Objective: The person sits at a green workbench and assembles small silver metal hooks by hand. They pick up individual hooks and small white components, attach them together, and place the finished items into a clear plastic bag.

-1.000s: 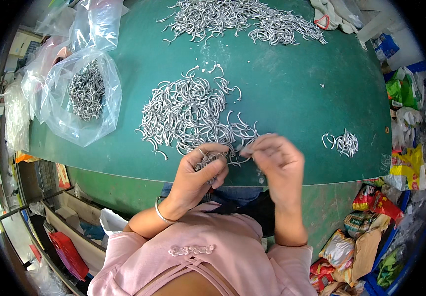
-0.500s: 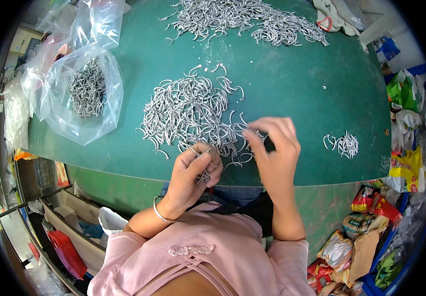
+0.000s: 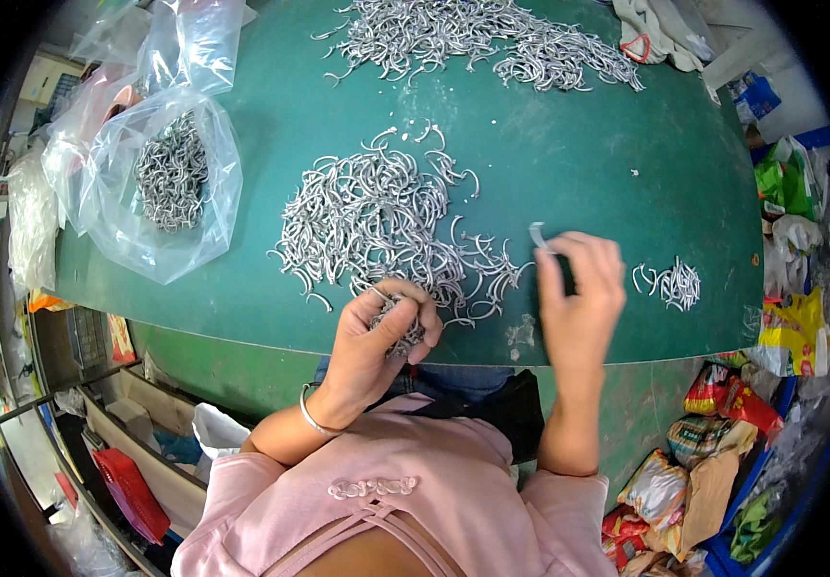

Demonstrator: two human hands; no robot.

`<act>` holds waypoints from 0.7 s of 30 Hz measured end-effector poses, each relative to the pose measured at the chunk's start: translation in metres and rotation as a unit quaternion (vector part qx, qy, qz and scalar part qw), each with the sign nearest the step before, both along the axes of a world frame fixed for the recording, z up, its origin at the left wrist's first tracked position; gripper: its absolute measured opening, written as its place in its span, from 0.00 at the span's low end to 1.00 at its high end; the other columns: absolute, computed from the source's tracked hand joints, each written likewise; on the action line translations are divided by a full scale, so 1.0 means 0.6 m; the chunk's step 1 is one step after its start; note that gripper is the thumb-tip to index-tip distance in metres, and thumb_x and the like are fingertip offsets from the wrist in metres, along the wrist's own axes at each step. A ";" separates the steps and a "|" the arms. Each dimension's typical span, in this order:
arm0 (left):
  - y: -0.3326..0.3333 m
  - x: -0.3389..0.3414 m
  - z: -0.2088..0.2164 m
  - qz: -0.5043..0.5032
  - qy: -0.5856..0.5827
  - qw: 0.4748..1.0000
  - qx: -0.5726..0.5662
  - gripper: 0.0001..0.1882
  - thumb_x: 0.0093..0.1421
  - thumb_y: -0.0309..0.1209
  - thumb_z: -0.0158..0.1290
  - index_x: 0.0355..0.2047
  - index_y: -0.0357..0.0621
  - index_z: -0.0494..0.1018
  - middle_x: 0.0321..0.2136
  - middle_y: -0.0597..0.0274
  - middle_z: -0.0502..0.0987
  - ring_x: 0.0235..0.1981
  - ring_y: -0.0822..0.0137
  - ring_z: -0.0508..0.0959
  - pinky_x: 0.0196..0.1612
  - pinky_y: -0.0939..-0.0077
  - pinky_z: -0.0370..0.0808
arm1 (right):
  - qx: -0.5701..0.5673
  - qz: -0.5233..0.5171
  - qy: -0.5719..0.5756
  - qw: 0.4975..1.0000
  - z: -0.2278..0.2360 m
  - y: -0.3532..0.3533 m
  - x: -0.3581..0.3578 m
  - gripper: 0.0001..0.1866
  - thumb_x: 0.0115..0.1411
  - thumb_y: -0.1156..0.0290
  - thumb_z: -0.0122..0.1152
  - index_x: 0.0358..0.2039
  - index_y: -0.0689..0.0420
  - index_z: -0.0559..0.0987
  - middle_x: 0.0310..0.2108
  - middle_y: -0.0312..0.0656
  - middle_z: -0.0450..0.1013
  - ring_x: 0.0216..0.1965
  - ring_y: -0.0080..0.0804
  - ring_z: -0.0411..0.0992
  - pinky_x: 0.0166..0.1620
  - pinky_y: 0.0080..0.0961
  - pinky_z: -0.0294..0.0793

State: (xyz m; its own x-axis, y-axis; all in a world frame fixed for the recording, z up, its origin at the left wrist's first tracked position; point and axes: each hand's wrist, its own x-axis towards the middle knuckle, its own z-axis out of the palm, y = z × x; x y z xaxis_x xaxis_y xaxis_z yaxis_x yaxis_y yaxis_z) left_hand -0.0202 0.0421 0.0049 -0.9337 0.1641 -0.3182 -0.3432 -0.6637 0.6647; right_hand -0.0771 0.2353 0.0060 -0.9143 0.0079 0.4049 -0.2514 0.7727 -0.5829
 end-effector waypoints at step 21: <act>0.000 0.004 0.004 0.009 -0.022 1.000 -0.018 0.04 0.61 0.27 0.51 0.33 0.39 0.69 0.27 0.61 0.69 0.26 0.69 0.72 0.21 0.83 0.66 | 0.042 0.075 0.010 0.996 -0.005 -0.037 0.006 0.07 0.46 0.76 0.65 0.28 0.59 0.78 0.31 0.37 0.71 0.37 0.36 0.68 0.43 0.32 0.60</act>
State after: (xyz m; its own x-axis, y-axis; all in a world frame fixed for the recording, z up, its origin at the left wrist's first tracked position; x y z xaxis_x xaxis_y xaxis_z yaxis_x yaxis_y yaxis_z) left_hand -0.0177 0.0420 0.0074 -0.9216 0.1353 -0.3639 -0.3604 -0.6466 0.6723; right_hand -0.0736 0.2132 0.0028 -0.8942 -0.1634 0.4169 -0.3795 0.7706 -0.5120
